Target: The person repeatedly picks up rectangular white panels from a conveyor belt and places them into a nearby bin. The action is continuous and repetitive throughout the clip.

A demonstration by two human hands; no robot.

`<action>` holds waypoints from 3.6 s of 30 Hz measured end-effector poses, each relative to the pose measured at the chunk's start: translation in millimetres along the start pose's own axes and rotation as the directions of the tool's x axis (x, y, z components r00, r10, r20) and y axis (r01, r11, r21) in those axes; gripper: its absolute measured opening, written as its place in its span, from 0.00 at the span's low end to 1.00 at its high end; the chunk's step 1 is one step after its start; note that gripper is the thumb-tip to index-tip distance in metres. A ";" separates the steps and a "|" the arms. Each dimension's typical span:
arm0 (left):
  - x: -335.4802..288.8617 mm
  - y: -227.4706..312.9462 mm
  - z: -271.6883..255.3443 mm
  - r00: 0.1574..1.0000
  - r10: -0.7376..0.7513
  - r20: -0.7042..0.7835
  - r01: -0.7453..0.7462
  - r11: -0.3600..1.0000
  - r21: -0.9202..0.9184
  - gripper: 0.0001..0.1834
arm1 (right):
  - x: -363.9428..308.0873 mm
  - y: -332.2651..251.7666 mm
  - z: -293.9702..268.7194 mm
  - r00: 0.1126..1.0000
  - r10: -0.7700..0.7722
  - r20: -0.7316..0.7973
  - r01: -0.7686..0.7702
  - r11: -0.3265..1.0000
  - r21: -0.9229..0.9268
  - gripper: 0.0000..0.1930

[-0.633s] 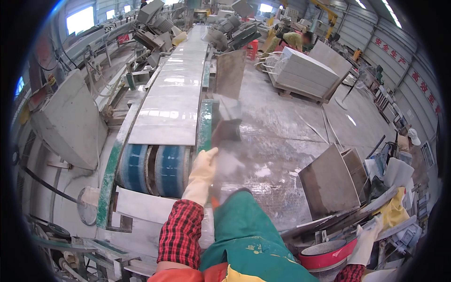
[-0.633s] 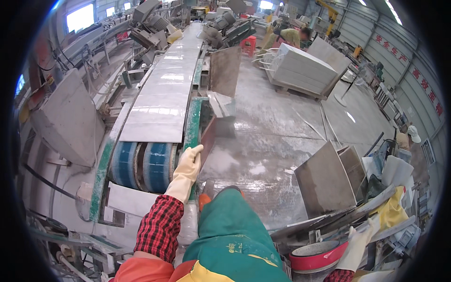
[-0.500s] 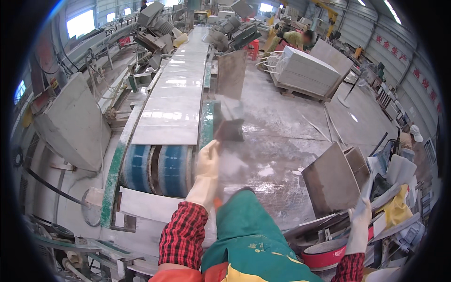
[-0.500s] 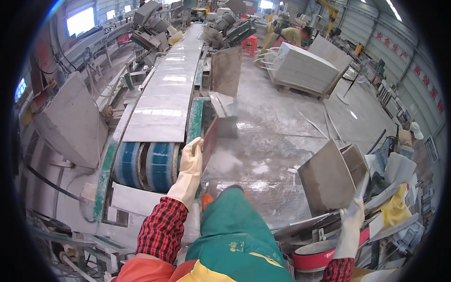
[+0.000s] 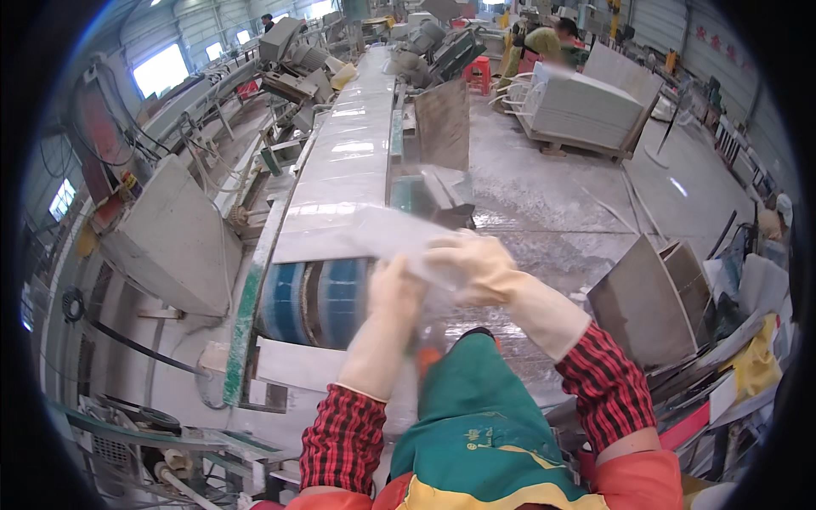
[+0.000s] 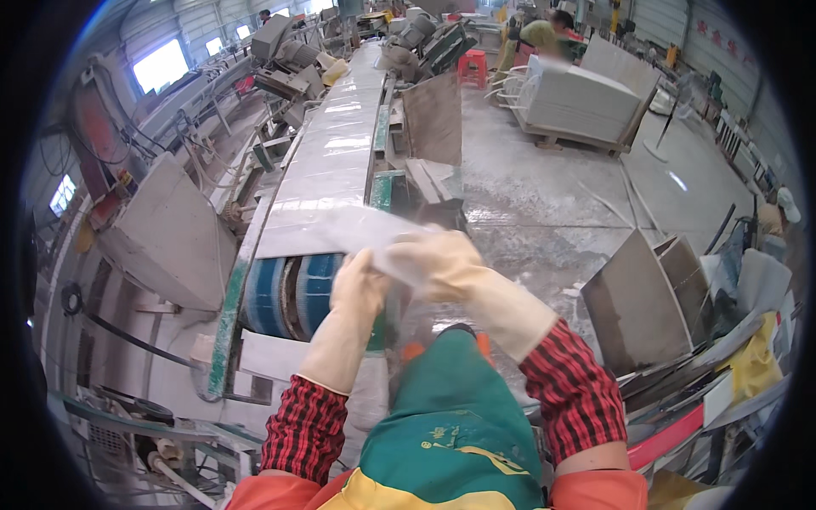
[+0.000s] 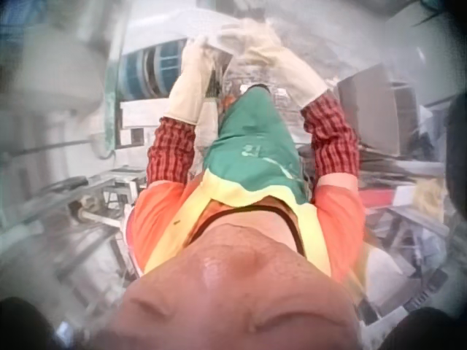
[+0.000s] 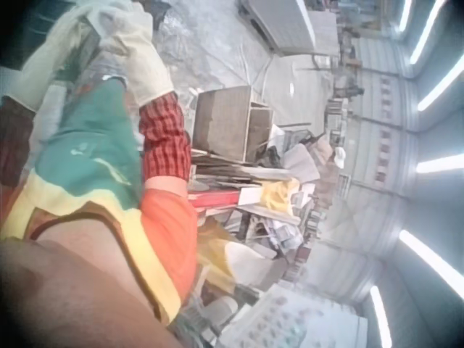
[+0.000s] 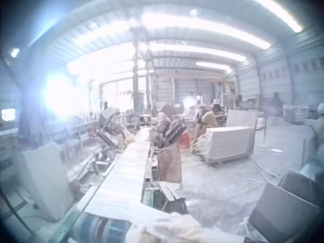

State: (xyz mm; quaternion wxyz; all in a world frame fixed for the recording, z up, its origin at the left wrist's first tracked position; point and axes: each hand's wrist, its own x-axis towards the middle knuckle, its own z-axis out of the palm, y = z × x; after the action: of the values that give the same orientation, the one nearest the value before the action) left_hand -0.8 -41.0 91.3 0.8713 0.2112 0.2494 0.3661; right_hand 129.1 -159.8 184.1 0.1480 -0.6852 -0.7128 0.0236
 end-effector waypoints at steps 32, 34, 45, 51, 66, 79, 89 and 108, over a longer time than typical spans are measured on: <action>77.7 76.9 -152.0 0.799 0.346 -0.491 -0.376 0.926 0.041 0.20 | -440.0 133.7 115.9 0.251 0.949 -0.192 -0.845 0.311 0.435 0.25; 78.8 79.2 -163.1 0.807 0.346 -0.479 -0.371 0.928 0.044 0.19 | -430.9 112.4 105.1 0.203 0.969 -0.141 -0.857 0.245 0.452 0.25; 108.2 97.0 -200.3 0.806 0.297 -0.512 -0.318 0.947 0.048 0.21 | -479.1 85.8 69.5 0.180 0.940 -0.290 -0.769 0.318 0.554 0.22; 65.4 108.6 -177.8 0.855 0.316 -0.411 -0.001 0.794 0.608 0.09 | -564.7 87.0 45.4 0.111 0.717 -0.689 -0.943 0.295 0.155 0.21; 42.9 90.3 -154.8 0.791 0.612 0.011 -0.389 0.490 0.780 0.29 | -628.1 91.8 17.4 -0.331 0.644 -0.689 -0.902 -0.431 0.031 0.24; 33.4 -22.5 -80.6 0.747 0.067 0.662 -0.575 -0.434 0.693 0.27 | -619.5 99.2 -1.2 -0.398 0.550 -0.734 -0.838 -0.543 0.047 0.18; 32.3 -41.3 -81.8 0.749 0.083 0.657 -0.581 -0.394 0.712 0.24 | -647.6 109.8 15.3 -0.398 0.673 -0.623 -0.832 -0.551 -0.063 0.27; 36.7 -41.6 -86.2 0.746 0.096 0.659 -0.549 -0.471 0.691 0.26 | -667.2 122.3 20.6 -0.397 0.639 -0.659 -0.840 -0.542 -0.019 0.24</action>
State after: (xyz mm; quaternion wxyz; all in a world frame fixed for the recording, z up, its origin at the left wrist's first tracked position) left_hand -7.1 -24.5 -9.7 0.1793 0.9290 0.2201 0.2373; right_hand 254.2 -805.3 16.2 -0.0528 -0.9437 0.2572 -0.2012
